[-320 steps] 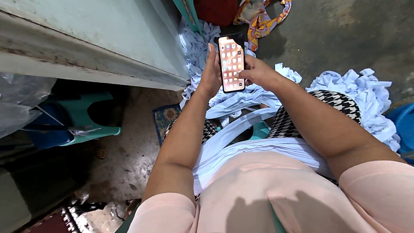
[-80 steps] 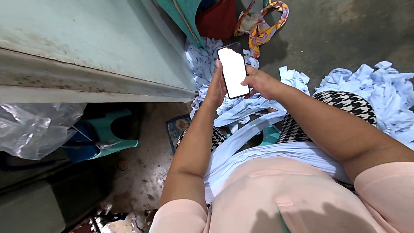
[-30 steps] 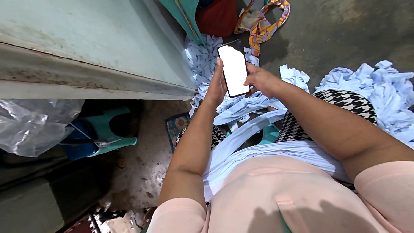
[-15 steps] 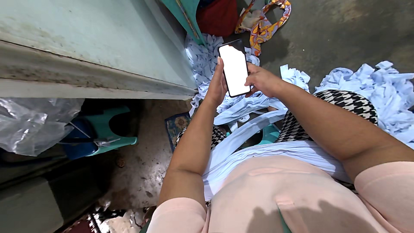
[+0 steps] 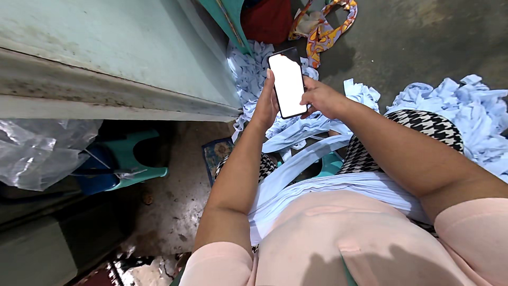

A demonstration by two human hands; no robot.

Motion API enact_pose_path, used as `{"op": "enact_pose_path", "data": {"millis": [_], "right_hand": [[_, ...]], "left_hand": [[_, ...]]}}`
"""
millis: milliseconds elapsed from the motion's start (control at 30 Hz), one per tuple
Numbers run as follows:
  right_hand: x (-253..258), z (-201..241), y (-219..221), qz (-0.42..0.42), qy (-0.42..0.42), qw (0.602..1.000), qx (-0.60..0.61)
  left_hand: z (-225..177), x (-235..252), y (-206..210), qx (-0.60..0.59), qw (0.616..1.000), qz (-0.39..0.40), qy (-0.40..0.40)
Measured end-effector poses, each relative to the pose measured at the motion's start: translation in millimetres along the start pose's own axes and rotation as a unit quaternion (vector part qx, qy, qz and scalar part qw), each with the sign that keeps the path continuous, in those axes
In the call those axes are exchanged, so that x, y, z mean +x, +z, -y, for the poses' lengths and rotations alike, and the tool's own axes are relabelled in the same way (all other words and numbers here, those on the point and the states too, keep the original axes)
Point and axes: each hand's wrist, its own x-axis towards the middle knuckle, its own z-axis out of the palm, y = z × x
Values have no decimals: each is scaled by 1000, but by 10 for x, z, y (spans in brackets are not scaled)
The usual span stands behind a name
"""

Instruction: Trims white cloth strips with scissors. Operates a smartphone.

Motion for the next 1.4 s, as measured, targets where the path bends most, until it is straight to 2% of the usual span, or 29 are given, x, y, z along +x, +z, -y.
{"op": "enact_pose_path", "data": {"millis": [1400], "right_hand": [[26,-25,-24,6,5,1000,-1]], "left_hand": [[5,-2,13,-6,1000,-5,-14]]}}
